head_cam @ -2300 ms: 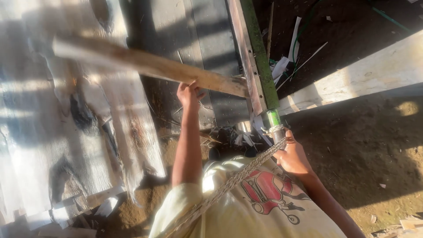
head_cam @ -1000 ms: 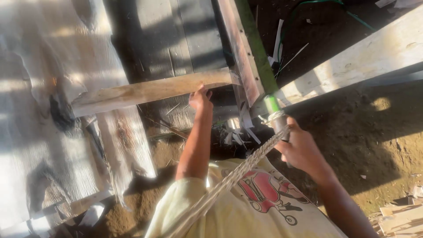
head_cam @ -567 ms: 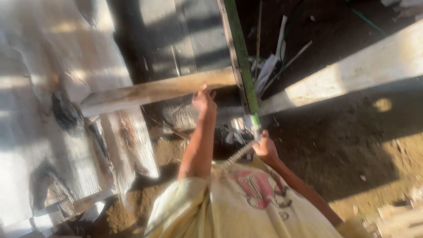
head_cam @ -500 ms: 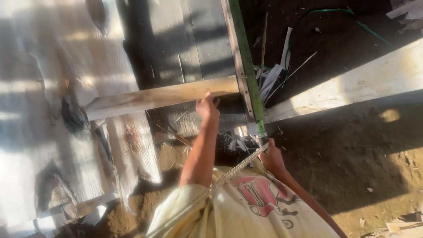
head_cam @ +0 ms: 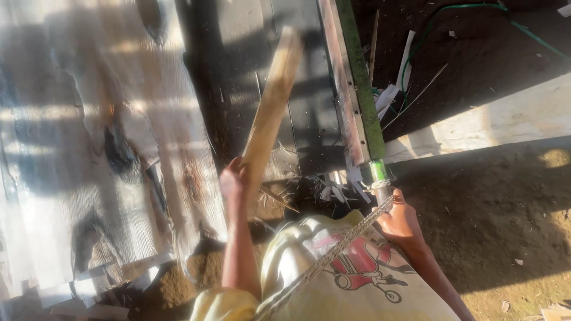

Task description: Processing or sorting thin sheets of wood veneer at a cutting or processing station.

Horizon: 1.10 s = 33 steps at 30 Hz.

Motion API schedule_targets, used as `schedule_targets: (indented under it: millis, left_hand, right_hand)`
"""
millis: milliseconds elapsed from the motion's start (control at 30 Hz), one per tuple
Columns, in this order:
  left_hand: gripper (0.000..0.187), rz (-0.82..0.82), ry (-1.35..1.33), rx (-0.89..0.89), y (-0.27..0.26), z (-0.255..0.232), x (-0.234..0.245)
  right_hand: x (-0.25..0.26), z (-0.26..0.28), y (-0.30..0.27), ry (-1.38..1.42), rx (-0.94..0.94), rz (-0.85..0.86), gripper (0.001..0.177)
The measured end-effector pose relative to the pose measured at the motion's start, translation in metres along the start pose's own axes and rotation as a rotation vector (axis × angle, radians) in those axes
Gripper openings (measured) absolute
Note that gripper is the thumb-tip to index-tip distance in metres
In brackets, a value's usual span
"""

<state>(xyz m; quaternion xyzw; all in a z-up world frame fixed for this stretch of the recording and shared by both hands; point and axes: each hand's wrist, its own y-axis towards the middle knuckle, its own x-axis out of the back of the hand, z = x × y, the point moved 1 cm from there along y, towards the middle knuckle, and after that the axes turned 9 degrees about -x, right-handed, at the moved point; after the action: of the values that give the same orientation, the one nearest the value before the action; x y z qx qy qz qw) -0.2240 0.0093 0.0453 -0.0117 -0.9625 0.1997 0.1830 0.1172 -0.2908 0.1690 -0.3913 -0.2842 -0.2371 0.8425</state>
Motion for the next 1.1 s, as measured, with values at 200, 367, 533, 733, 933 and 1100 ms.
schedule_targets:
  millis: [200,367,533,733,933,1100]
  left_hand:
    - [0.045,0.041,1.323,-0.575,0.062,0.036,0.077]
    - [0.021,-0.035,0.721,-0.366,0.086,-0.009,0.051]
    - [0.048,0.0,-0.048,0.02,0.043,-0.049,-0.024]
    - [0.068,0.019,-0.883,0.42,0.061,-0.015,-0.086]
    - [0.057,-0.233,-1.159,0.296,0.085,-0.004,-0.1]
    - [0.035,-0.286,-0.865,-0.014,0.093,-0.046,-0.075]
  right_hand:
    - [0.013,0.014,-0.012,0.162,-0.206,0.1,0.049]
    - [0.015,0.016,-0.013,-0.006,0.026,-0.021,0.046]
    - [0.01,0.009,-0.007,-0.128,0.013,-0.067,0.056]
    - [0.016,0.017,-0.011,-0.127,-0.118,-0.026,0.053]
    - [0.011,0.006,-0.007,-0.069,0.068,-0.041,0.054]
    - [0.017,0.031,-0.019,-0.073,-0.127,0.027,0.05]
